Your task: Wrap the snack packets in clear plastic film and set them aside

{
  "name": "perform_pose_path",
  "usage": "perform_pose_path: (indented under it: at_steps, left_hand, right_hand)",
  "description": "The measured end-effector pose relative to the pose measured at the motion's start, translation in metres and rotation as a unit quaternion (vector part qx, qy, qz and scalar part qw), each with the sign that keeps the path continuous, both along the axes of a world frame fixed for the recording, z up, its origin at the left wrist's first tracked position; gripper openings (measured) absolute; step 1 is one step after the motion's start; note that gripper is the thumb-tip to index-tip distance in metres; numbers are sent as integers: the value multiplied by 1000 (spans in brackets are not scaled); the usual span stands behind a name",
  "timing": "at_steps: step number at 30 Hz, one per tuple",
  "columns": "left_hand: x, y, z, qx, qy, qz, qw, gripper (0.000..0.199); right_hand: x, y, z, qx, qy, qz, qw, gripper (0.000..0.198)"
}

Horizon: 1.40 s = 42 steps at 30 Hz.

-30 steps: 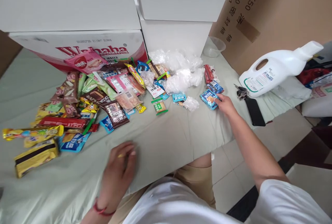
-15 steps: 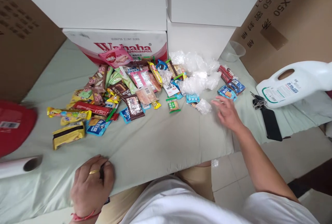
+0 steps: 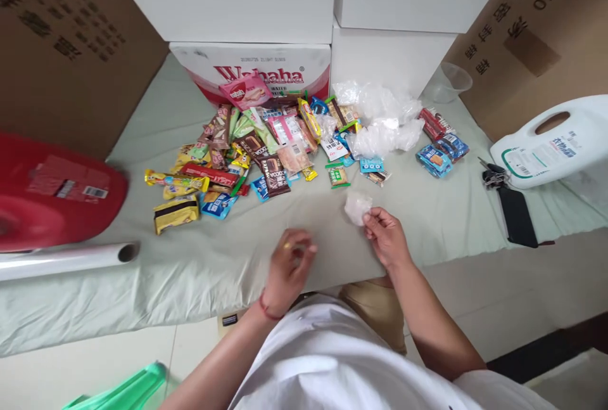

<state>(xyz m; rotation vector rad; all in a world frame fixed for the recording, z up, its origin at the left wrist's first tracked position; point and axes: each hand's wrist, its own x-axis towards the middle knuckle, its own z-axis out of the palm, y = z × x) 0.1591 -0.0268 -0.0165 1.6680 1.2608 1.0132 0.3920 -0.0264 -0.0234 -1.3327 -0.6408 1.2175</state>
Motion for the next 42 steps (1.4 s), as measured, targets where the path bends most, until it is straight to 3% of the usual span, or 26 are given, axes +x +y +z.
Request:
perform_pose_path:
  at_steps: [3, 7, 12, 15, 20, 23, 26, 28, 31, 33, 34, 36, 40, 42]
  left_hand:
    - [42, 21, -5, -133, -137, -45, 981, 36]
    - [51, 49, -15, -237, -235, -74, 940, 39]
    - [27, 75, -17, -285, -316, -123, 897, 45]
    - [19, 83, -15, -317, -394, -134, 852, 42]
    - [16, 91, -15, -365, -474, -94, 796, 39]
    - [13, 95, -17, -363, -500, -59, 784, 39]
    - [14, 98, -19, -327, -493, -22, 806, 41]
    - [16, 98, -22, -297, -469, -14, 832, 43]
    - [21, 97, -26, -263, -419, -31, 869, 40]
    - [22, 96, -29, -245, -384, -47, 889, 37]
    - [23, 95, -30, -240, -375, -51, 894, 37]
    - [22, 96, -31, -244, -382, -53, 890, 40]
    - [18, 99, -28, -279, -440, -42, 853, 46]
    - [16, 101, -26, -286, -451, -33, 845, 47]
  right_hand:
    - [-26, -7, 0, -1, -14, 58, 998, 34]
    - [-33, -5, 4, 6, 4, 41, 999, 35]
    - [-30, 1, 8, -4, 71, -2, 997, 38]
    - [-33, 2, 8, -15, 99, -21, 995, 38]
    - [-40, 4, 8, -16, 92, -23, 995, 35]
    - [-41, 5, 5, -18, 68, -10, 997, 34]
    - [-40, 2, 5, 34, -58, -44, 997, 31]
    - [-37, -1, 10, 113, -234, -73, 963, 40]
    - [-29, 2, 24, 203, -505, -36, 838, 58]
    - [-22, 10, 34, 221, -600, 32, 769, 44]
    - [-18, 15, 37, 222, -613, 69, 755, 33]
    - [-10, 23, 39, 208, -588, 120, 772, 18]
    - [3, 25, 23, 93, -395, 57, 912, 19]
    - [7, 19, 12, 21, -289, 18, 957, 26]
